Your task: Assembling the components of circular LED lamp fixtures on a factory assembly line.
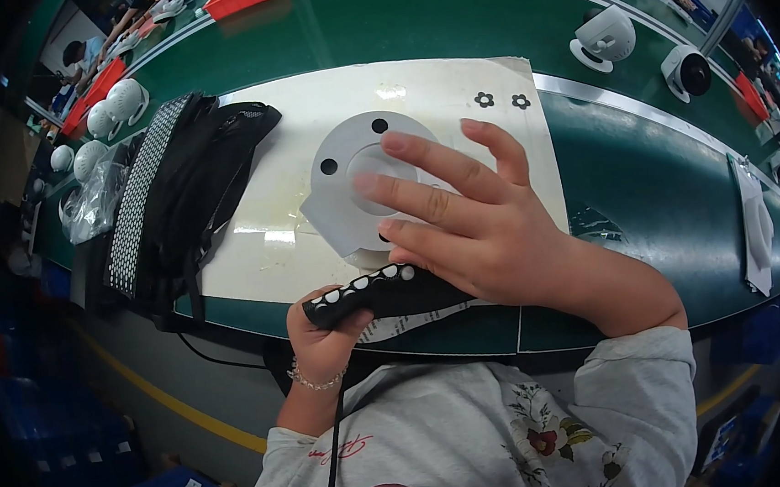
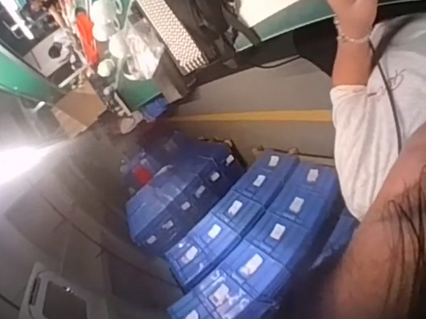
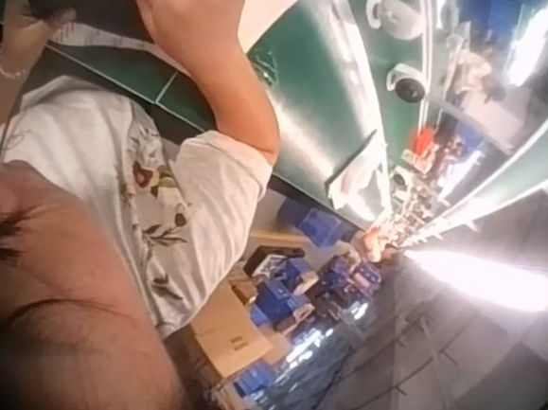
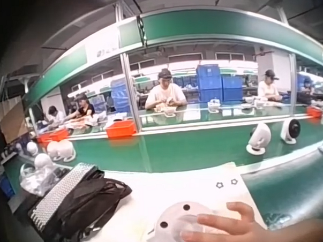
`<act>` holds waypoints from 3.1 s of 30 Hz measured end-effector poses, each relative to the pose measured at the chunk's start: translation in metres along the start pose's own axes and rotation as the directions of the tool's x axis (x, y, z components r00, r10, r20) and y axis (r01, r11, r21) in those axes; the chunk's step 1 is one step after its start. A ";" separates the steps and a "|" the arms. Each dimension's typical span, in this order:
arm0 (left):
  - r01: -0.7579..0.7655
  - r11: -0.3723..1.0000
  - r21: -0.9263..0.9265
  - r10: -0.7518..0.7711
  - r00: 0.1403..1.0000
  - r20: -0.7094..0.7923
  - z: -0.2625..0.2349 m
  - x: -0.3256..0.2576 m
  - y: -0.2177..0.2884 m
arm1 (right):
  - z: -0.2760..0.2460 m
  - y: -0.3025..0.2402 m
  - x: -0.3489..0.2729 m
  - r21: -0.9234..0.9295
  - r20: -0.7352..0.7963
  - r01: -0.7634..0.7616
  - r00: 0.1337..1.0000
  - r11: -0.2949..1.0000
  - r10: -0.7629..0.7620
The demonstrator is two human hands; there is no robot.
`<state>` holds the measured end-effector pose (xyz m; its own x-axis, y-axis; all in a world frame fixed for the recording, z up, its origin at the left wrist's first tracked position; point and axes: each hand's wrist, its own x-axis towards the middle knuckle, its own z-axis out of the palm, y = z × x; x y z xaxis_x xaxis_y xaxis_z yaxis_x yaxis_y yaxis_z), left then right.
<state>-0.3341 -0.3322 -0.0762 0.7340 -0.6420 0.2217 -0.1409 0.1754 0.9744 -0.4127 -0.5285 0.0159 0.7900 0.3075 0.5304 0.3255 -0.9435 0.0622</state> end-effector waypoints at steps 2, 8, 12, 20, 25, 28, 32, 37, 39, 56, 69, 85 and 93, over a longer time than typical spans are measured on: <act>-0.001 1.000 -0.017 0.001 1.000 -0.018 0.002 -0.002 -0.001 | 0.000 -0.005 -0.001 0.045 -0.093 -0.060 0.994 0.997 0.064; -0.027 1.000 0.013 0.027 1.000 -0.008 0.002 -0.001 0.001 | 0.013 -0.018 -0.005 0.236 -0.061 0.010 0.998 0.972 0.005; -0.007 1.000 -0.015 0.006 1.000 -0.017 0.004 -0.001 0.002 | 0.010 -0.015 -0.012 0.257 -0.050 0.021 0.999 0.966 -0.008; -0.006 1.000 -0.004 0.006 1.000 -0.002 0.001 -0.001 -0.002 | 0.005 0.020 -0.011 0.503 0.060 -0.417 0.891 0.757 0.450; -0.001 1.000 -0.007 0.001 1.000 -0.014 0.002 -0.001 0.001 | 0.003 0.025 -0.012 0.561 0.153 -0.449 0.882 0.695 0.446; 0.016 1.000 -0.010 -0.016 1.000 -0.025 0.001 -0.001 0.000 | 0.005 0.027 -0.014 0.624 0.170 -0.449 0.877 0.639 0.450; 0.017 1.000 0.003 -0.017 0.999 -0.027 0.001 -0.002 -0.001 | 0.010 0.028 -0.014 0.648 0.134 -0.409 0.892 0.643 0.433; 0.026 1.000 0.001 -0.026 1.000 -0.007 0.000 -0.002 -0.002 | 0.010 0.033 -0.014 0.592 0.083 -0.340 0.928 0.731 0.364; 0.023 1.000 0.021 -0.023 1.000 -0.007 -0.001 -0.002 -0.003 | 0.002 0.029 -0.011 0.432 0.026 -0.297 0.948 0.851 0.317; 0.043 0.999 0.005 -0.042 0.998 -0.044 0.001 -0.001 0.002 | 0.002 0.040 0.042 0.232 -0.242 -0.060 0.963 0.971 0.118; 0.098 0.994 -0.041 -0.100 0.993 -0.057 -0.007 -0.010 -0.002 | 0.024 0.135 0.036 0.387 -0.091 -0.390 0.886 0.836 0.455; 0.033 0.996 -0.087 -0.060 0.944 -0.326 0.012 -0.004 -0.012 | 0.096 0.285 -0.081 -0.418 0.084 -0.423 0.863 0.804 0.498; 0.052 0.996 -0.067 -0.071 0.941 -0.331 0.003 0.000 -0.021 | 0.030 0.407 -0.266 -0.286 -0.306 -0.956 0.149 0.059 0.940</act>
<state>-0.3336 -0.3383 -0.0969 0.9204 -0.3699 0.1267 -0.0577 0.1920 0.9797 -0.4741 -0.9908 -0.1251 0.2655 -0.8790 0.3960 -0.8848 -0.3853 -0.2620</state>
